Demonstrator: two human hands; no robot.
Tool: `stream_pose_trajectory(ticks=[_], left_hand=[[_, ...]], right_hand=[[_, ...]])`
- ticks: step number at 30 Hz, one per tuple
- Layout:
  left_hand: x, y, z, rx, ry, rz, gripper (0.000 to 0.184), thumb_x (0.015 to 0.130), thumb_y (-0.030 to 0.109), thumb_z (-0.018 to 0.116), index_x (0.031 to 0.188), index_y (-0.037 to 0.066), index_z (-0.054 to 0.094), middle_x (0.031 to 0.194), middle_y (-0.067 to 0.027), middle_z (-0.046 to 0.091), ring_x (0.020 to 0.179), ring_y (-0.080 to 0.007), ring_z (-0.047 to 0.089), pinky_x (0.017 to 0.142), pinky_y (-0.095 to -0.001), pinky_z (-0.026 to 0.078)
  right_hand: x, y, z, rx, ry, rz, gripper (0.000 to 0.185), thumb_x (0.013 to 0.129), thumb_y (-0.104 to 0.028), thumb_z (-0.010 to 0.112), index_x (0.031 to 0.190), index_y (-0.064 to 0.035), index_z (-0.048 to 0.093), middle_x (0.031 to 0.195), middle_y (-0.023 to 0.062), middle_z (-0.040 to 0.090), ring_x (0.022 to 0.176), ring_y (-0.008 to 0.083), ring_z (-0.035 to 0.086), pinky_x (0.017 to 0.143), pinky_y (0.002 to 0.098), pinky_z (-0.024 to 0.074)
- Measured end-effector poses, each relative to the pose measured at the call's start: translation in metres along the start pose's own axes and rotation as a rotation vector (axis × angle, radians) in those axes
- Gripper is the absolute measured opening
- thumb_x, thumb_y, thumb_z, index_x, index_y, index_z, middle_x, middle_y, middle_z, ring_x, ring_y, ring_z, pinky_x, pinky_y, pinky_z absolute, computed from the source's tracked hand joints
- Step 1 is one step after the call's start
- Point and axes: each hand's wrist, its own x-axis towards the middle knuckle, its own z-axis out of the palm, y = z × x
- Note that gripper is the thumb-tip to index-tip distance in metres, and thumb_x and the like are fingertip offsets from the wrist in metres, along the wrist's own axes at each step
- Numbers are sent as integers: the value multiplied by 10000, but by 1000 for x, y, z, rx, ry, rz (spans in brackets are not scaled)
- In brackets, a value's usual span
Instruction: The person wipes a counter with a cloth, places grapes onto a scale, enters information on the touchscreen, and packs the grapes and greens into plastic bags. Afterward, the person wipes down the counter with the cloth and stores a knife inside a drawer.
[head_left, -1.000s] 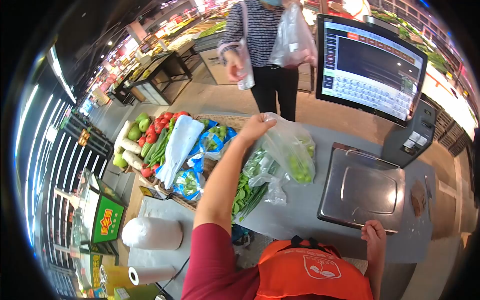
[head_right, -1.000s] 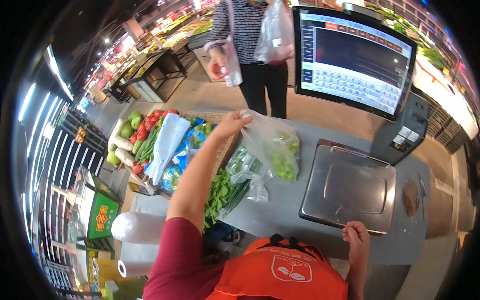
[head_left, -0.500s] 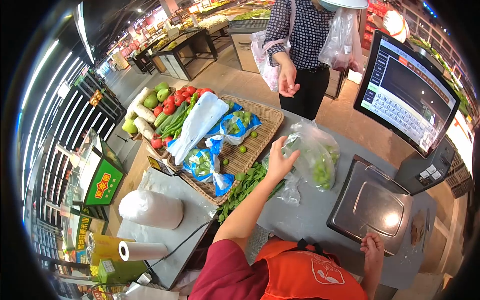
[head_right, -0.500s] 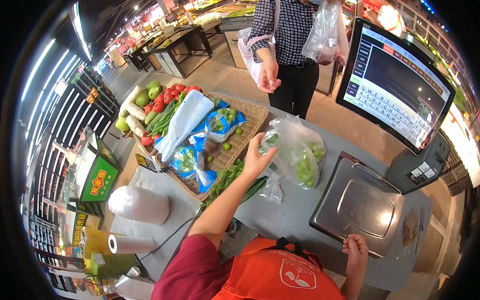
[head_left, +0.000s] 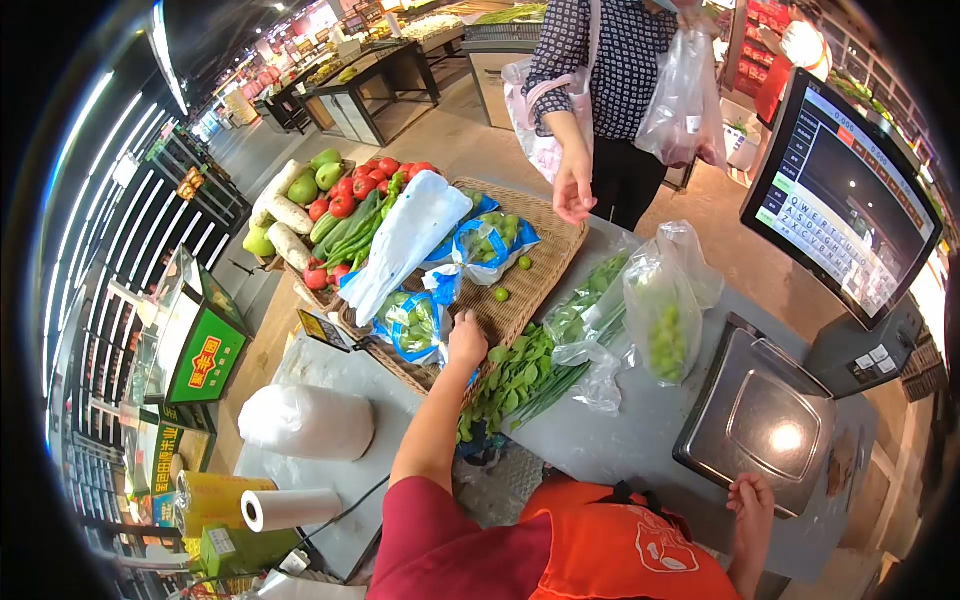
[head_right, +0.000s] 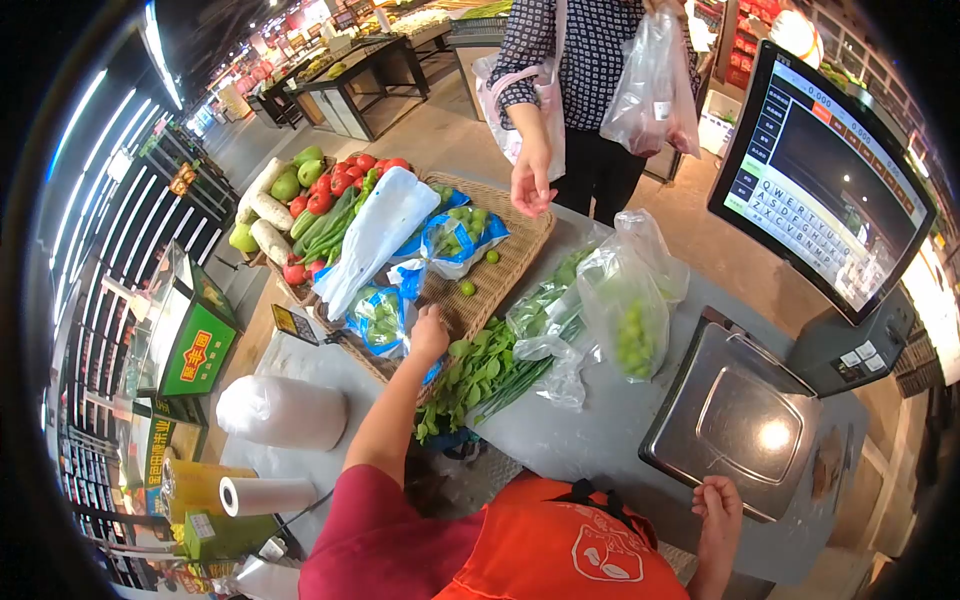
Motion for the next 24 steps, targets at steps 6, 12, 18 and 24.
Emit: stream_pose_trajectory(ticks=[6,12,18,24], left_hand=[[37,-5,20,346,-238,-155,204,829,124,494,1006,33,538,1059,-163,555,921,-315,608,740,-379,516],[60,-2,29,-570,-114,-64,325,749,20,606,1060,30,512,960,-56,583,798,-155,584,707,-279,459],[42,54,-1,-1398,-170,-19,587,699,-96,615,1227,45,399,946,3,480,761,-62,511,670,-179,412],[35,68,-17,-1278,-112,132,590,681,-102,622,1212,45,413,944,6,461,799,-66,501,730,-194,410]], right_hand=[[-1,-10,8,-60,0,-31,77,868,-95,514,906,-62,572,756,15,580,660,64,514,582,181,406],[-4,5,3,1,61,6,78,862,-91,527,907,-57,581,753,15,591,644,66,523,561,182,409],[-4,5,12,17,67,29,76,860,-90,530,908,-63,583,756,10,590,654,64,526,572,178,407],[1,-2,22,-21,43,52,77,864,-94,527,912,-66,580,765,6,588,675,63,528,587,174,405]])
